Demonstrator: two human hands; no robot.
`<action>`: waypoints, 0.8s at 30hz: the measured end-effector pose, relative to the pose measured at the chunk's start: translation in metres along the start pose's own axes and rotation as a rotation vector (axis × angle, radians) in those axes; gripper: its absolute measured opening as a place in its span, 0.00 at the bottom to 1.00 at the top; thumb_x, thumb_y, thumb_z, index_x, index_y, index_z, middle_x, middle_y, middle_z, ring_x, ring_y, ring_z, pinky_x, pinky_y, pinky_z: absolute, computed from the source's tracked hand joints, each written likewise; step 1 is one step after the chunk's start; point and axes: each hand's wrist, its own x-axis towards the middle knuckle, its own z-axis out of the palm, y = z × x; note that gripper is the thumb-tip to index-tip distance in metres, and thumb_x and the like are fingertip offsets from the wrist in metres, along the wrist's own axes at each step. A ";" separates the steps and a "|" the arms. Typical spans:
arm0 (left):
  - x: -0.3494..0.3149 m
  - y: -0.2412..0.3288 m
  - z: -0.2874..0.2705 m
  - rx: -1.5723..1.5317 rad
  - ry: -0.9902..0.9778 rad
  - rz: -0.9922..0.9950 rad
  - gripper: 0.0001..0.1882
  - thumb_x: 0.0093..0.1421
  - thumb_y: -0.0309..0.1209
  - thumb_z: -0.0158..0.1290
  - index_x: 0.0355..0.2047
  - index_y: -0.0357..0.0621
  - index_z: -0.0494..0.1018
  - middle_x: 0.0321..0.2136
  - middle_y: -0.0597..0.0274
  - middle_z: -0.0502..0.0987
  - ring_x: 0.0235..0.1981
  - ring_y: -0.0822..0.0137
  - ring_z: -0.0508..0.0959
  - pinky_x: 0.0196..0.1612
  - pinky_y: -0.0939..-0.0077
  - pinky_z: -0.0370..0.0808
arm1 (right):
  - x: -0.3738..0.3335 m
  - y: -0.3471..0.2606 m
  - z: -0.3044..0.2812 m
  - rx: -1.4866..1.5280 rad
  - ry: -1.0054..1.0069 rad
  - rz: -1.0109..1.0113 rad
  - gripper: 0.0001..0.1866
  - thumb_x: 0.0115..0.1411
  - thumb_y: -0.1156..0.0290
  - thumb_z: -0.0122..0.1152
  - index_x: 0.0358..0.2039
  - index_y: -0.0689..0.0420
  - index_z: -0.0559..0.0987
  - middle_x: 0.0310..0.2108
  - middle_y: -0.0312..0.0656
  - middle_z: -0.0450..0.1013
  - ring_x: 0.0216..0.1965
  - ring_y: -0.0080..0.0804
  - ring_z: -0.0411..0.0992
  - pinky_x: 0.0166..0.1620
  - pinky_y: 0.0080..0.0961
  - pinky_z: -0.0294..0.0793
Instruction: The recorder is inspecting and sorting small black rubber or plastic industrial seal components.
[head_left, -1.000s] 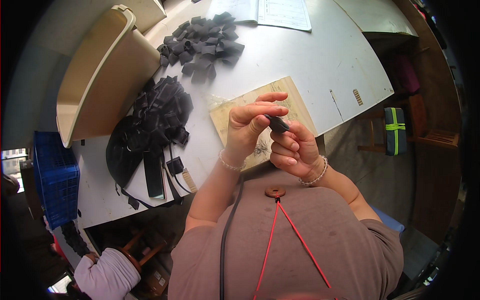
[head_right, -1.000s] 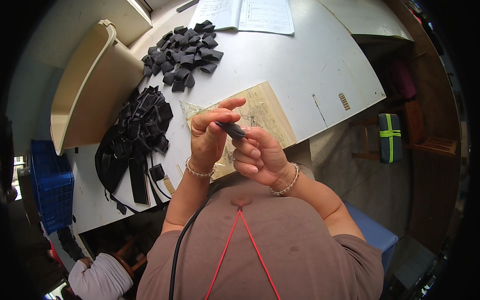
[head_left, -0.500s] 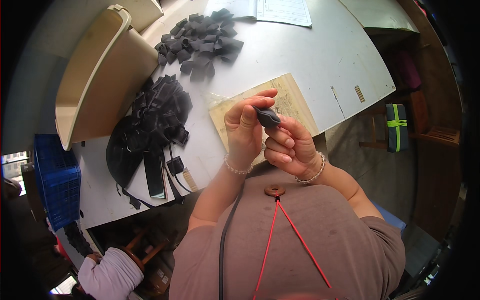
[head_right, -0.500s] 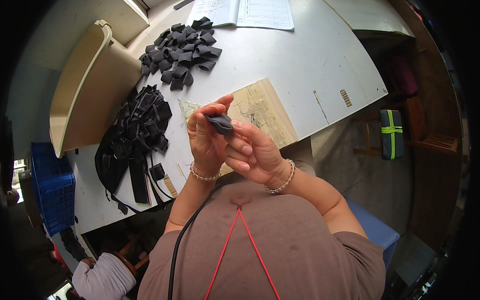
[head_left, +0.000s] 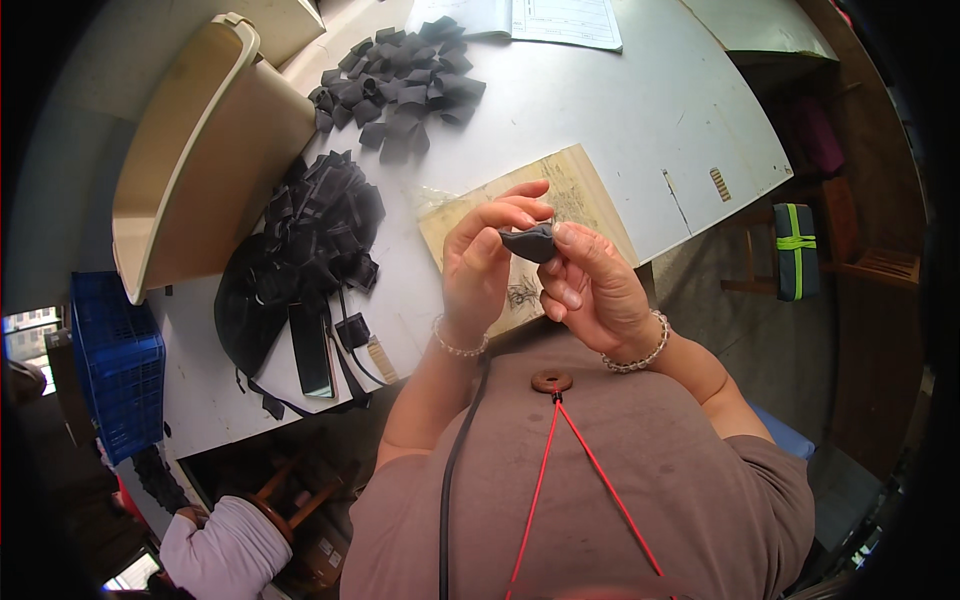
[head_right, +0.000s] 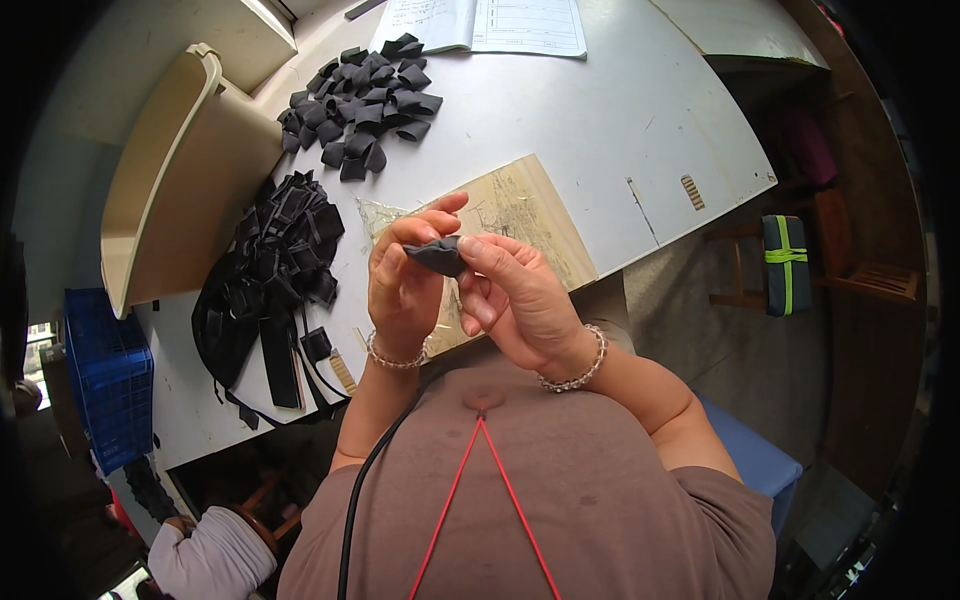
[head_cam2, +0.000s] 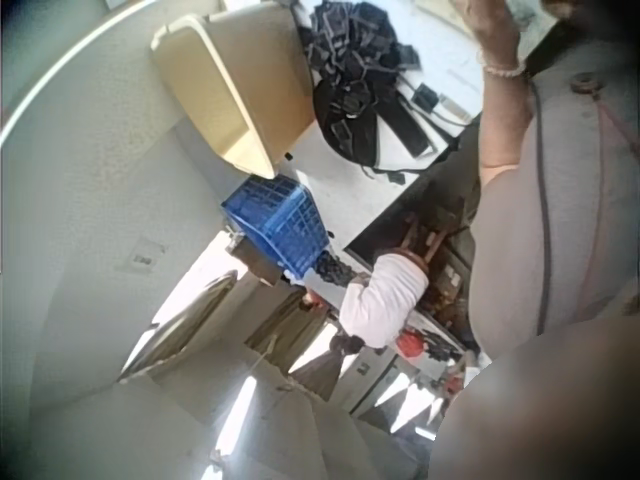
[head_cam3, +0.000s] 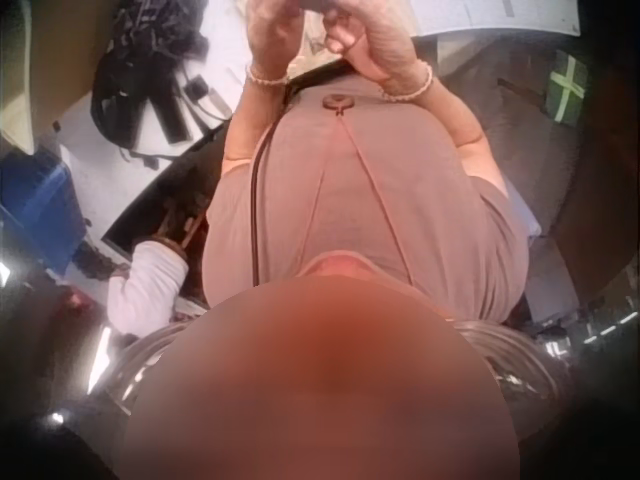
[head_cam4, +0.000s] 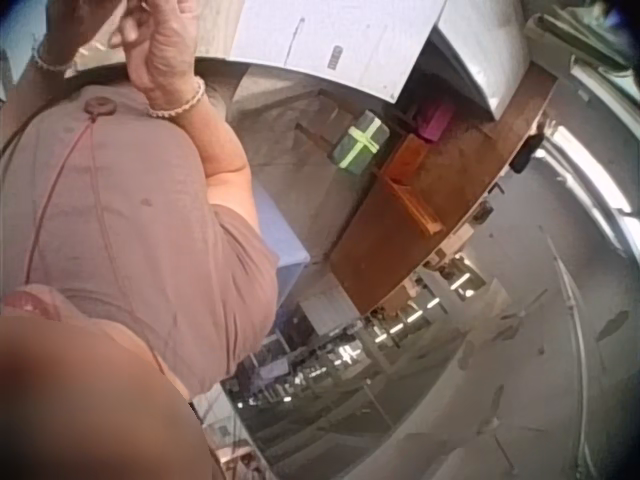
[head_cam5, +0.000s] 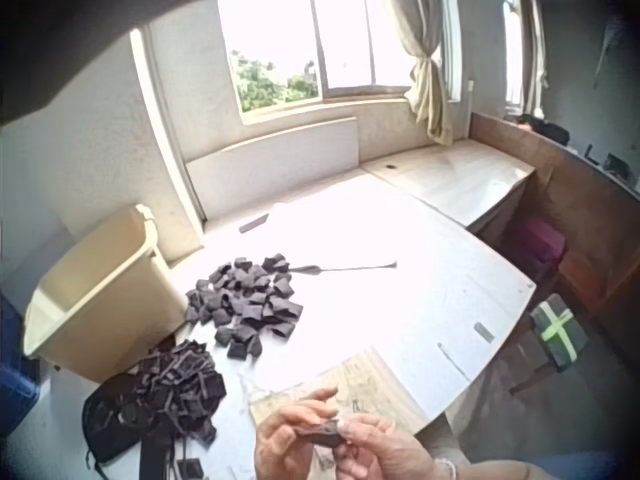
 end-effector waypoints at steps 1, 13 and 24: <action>0.006 0.009 0.002 0.178 -0.067 0.021 0.15 0.61 0.37 0.50 0.41 0.40 0.75 0.39 0.58 0.78 0.52 0.54 0.69 0.55 0.64 0.63 | -0.001 0.000 -0.001 -0.001 -0.006 0.009 0.08 0.61 0.66 0.55 0.32 0.57 0.73 0.21 0.33 0.68 0.14 0.17 0.62 0.19 0.18 0.70; -0.002 0.000 -0.014 0.336 0.032 0.179 0.15 0.58 0.40 0.54 0.32 0.39 0.78 0.31 0.56 0.80 0.47 0.52 0.74 0.50 0.61 0.68 | -0.005 0.002 0.009 -0.015 -0.086 0.053 0.09 0.61 0.64 0.55 0.32 0.57 0.73 0.23 0.34 0.68 0.16 0.17 0.62 0.19 0.17 0.69; -0.004 -0.003 -0.007 0.260 0.058 0.088 0.16 0.58 0.41 0.54 0.33 0.38 0.77 0.32 0.55 0.80 0.48 0.50 0.73 0.51 0.59 0.67 | -0.002 0.002 -0.005 0.003 -0.129 -0.010 0.08 0.63 0.66 0.52 0.33 0.58 0.73 0.22 0.34 0.68 0.16 0.18 0.63 0.21 0.20 0.71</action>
